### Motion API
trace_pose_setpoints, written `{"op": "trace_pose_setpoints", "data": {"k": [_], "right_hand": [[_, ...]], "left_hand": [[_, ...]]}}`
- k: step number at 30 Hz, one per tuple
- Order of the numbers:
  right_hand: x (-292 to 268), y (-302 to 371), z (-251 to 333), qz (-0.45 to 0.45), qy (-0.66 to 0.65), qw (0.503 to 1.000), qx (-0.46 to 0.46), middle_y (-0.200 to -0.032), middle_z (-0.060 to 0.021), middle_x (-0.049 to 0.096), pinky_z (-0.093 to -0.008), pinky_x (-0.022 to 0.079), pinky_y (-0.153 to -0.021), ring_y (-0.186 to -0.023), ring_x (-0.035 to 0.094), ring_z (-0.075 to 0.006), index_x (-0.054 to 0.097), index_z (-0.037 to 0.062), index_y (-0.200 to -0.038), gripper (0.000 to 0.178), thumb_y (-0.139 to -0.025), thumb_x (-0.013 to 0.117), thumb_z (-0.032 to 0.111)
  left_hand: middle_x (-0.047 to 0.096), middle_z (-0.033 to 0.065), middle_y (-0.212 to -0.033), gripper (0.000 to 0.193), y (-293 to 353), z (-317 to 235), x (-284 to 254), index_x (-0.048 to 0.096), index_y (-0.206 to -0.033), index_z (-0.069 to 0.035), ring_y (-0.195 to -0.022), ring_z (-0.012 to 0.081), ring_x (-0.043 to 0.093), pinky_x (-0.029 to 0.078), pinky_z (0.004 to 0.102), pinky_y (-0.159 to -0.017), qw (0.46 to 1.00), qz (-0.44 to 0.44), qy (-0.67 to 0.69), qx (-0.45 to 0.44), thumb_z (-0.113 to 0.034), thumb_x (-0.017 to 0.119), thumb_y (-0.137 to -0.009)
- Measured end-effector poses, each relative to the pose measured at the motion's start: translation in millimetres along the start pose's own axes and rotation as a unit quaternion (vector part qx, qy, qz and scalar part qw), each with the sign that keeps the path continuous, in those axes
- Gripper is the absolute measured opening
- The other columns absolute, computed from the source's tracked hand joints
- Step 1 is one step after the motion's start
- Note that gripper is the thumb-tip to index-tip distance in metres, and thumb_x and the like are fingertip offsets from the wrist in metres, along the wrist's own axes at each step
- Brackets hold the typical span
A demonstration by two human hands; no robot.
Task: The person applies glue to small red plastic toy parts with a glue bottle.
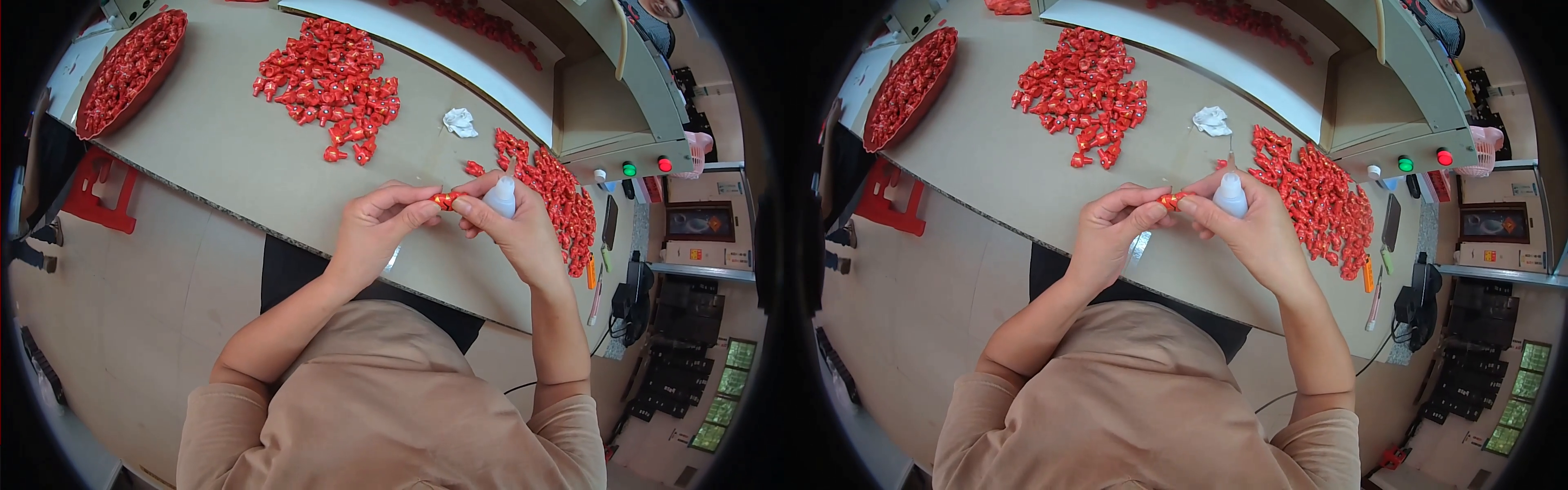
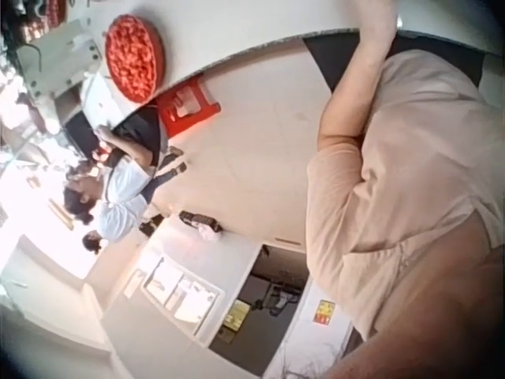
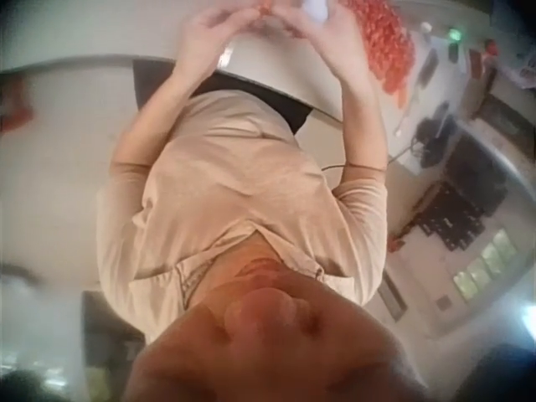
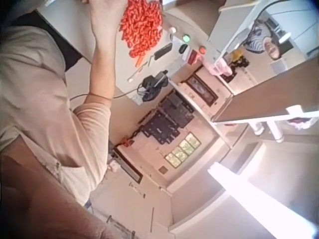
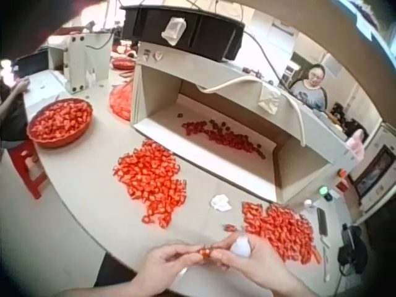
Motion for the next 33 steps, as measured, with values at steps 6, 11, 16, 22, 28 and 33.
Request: {"op": "trace_pose_setpoints", "data": {"k": [6,11,16,22,28,33], "right_hand": [[0.8,-1.7,-16.4,0.022,-0.071,0.996,0.046,-0.081,-0.0033,0.064,-0.0227,0.049,-0.066,-0.070,0.058,-0.0077,0.064,0.0003,-0.094,0.019,-0.087,0.069,0.017],[0.6,-2.8,-21.6,0.033,-0.066,0.996,0.044,-0.081,-0.0035,0.064,-0.0226,0.049,-0.066,-0.070,0.059,-0.0078,0.064,-0.0002,-0.094,0.019,-0.086,0.069,0.016],[5.0,-6.9,-19.3,0.057,-0.065,0.995,0.048,-0.082,-0.0062,0.064,-0.0252,0.052,-0.065,-0.070,0.061,-0.0121,0.060,-0.0012,-0.093,0.019,-0.086,0.069,0.014],[1.1,-12.1,-13.7,0.060,-0.059,0.996,0.036,-0.084,-0.0031,0.066,-0.0222,0.049,-0.071,-0.074,0.060,-0.0075,0.065,-0.0003,-0.094,0.017,-0.086,0.069,0.014],[2.5,-9.8,-14.8,0.059,-0.036,0.997,0.014,-0.087,-0.0034,0.068,-0.0223,0.050,-0.072,-0.078,0.061,-0.0068,0.065,-0.0001,-0.096,0.014,-0.087,0.068,0.011],[4.8,-10.5,-18.4,0.053,-0.029,0.998,0.033,-0.087,-0.0056,0.068,-0.0240,0.051,-0.072,-0.078,0.063,-0.0099,0.065,-0.0003,-0.094,0.012,-0.086,0.068,0.008]], "left_hand": [[0.067,0.0065,-0.094,0.018,-5.6,-5.9,-1.8,0.066,-0.105,0.000,-0.082,0.0112,0.063,0.052,0.0250,-0.076,0.995,0.006,-0.077,-0.061,-0.006,0.063,-0.089],[0.068,0.0065,-0.092,0.015,-4.2,0.8,-2.0,0.066,-0.102,0.001,-0.079,0.0105,0.063,0.053,0.0249,-0.074,0.992,0.014,-0.098,-0.080,-0.007,0.063,-0.089],[0.068,0.0068,-0.093,0.016,-2.0,-5.7,-2.0,0.066,-0.102,0.001,-0.082,0.0105,0.063,0.052,0.0246,-0.075,0.994,0.010,-0.107,-0.026,-0.008,0.063,-0.089],[0.068,0.0057,-0.093,0.015,-3.5,-5.1,-0.5,0.067,-0.101,0.000,-0.083,0.0102,0.063,0.051,0.0241,-0.076,0.994,0.024,-0.104,-0.026,-0.006,0.064,-0.089],[0.068,0.0064,-0.093,0.013,-2.6,-8.1,-2.1,0.068,-0.099,0.000,-0.083,0.0096,0.063,0.051,0.0237,-0.075,0.991,0.015,-0.130,-0.005,-0.005,0.065,-0.087],[0.068,0.0068,-0.092,0.013,-3.1,-6.8,-4.5,0.068,-0.099,0.000,-0.083,0.0099,0.063,0.051,0.0236,-0.074,0.991,0.010,-0.137,0.009,-0.004,0.066,-0.086]]}}
Point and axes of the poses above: each hand's wrist, its own y-axis away from the middle knuckle, its own x-axis out of the palm, z = x × y, the point moved 8 cm from there along -y, towards the middle knuckle
